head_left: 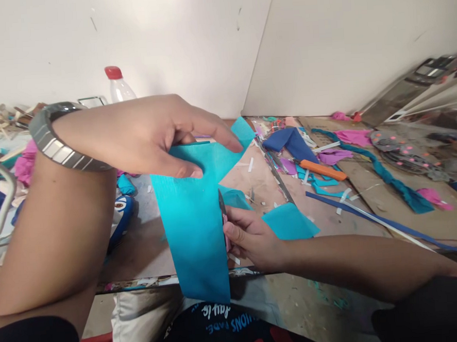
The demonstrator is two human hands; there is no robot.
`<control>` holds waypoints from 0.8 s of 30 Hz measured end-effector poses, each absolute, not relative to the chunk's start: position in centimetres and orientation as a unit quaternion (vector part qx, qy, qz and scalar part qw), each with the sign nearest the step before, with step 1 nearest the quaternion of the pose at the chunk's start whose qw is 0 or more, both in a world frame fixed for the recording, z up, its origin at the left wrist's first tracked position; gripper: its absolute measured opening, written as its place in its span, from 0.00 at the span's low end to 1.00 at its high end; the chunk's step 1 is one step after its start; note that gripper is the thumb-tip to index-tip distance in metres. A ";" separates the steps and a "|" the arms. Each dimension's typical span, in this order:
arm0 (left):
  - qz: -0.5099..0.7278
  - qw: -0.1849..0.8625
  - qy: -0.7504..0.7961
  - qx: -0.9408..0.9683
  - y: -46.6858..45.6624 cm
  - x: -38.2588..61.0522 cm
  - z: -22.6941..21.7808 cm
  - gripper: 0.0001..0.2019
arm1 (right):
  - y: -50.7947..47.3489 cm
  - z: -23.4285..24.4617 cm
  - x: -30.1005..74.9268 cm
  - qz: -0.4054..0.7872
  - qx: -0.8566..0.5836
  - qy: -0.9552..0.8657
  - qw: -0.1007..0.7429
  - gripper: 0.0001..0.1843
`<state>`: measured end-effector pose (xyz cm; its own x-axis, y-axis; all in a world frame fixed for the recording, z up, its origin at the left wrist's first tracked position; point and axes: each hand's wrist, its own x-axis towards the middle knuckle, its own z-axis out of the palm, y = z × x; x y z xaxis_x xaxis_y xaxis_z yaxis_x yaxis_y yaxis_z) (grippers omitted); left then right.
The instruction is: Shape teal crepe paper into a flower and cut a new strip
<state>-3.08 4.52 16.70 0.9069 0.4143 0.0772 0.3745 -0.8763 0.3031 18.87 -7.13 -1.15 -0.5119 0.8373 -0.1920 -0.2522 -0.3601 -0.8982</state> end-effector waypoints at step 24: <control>0.123 0.178 0.148 0.965 4.7 -5.2 17.5 0.26 | -4.2 0.4 16.5 0.628 -0.311 -0.543 0.463 0.26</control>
<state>-5.20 4.69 17.46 0.9256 0.3299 0.1854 0.2421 -0.8928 0.3799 16.53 -4.23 0.37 -0.3787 0.9187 0.1121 -0.2427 0.0183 -0.9699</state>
